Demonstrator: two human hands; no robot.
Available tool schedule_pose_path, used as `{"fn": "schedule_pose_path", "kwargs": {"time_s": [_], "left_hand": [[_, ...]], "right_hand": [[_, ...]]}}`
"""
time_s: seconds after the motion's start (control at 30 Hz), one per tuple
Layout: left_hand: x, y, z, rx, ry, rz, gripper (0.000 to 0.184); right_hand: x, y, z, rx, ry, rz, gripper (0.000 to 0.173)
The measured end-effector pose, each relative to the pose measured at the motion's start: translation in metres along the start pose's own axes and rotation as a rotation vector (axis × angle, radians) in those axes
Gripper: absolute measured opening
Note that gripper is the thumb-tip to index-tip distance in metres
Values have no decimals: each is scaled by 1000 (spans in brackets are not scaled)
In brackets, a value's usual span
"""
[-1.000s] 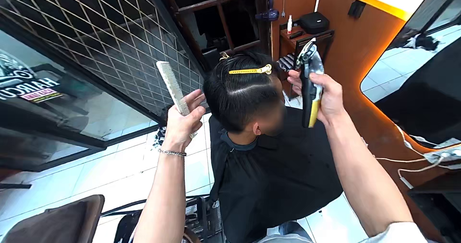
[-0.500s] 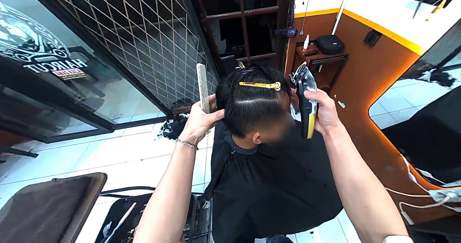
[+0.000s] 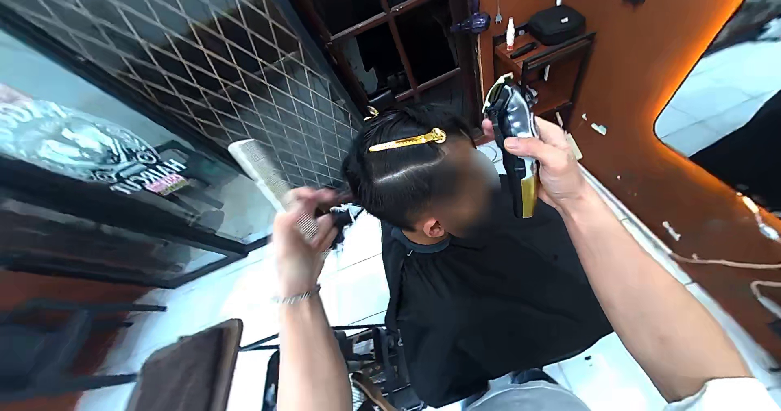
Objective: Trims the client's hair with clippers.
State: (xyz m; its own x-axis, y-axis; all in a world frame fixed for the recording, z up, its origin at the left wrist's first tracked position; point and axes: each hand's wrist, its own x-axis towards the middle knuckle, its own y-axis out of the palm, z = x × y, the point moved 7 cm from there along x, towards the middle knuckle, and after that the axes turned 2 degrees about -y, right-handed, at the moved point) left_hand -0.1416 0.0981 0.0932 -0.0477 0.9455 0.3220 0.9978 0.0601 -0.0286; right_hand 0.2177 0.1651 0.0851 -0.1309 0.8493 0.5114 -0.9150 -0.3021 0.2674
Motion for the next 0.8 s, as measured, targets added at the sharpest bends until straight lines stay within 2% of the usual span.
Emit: {"fn": "schedule_pose_path", "kwargs": {"time_s": [0.07,0.1,0.17,0.23,0.27,0.33,0.4,0.53,0.67,0.8], "left_hand": [[-16,12,-37,-126,42,138,24],[-23,24,-51,-66,40,201,20],[-32,54,-73,345,101,239,16],[-35,80,-87,819,278,276,21],[-33,88,-88,998,353,270,27],[-28,100,-83,1252,422,283,31],[-29,107,-76,1362,426,325,31],[-44,120,-74,1396,452,381,30],[-44,124,-76,1536,525,288,29],[-54,135,-61,1575,474,425,29]], "right_hand": [[-19,-9,11,79,-35,-53,37],[-31,-11,13,124,-10,-84,39],[-58,-11,12,146,56,-147,45],[-85,-13,5,117,95,-177,62],[-97,-13,0,112,93,-186,70],[-118,-14,-8,134,80,-208,76],[-134,-13,-12,220,110,-245,66],[-149,-16,-19,340,174,-304,35],[-154,-15,-18,350,162,-281,39],[-155,-16,-18,335,109,-336,40]]}}
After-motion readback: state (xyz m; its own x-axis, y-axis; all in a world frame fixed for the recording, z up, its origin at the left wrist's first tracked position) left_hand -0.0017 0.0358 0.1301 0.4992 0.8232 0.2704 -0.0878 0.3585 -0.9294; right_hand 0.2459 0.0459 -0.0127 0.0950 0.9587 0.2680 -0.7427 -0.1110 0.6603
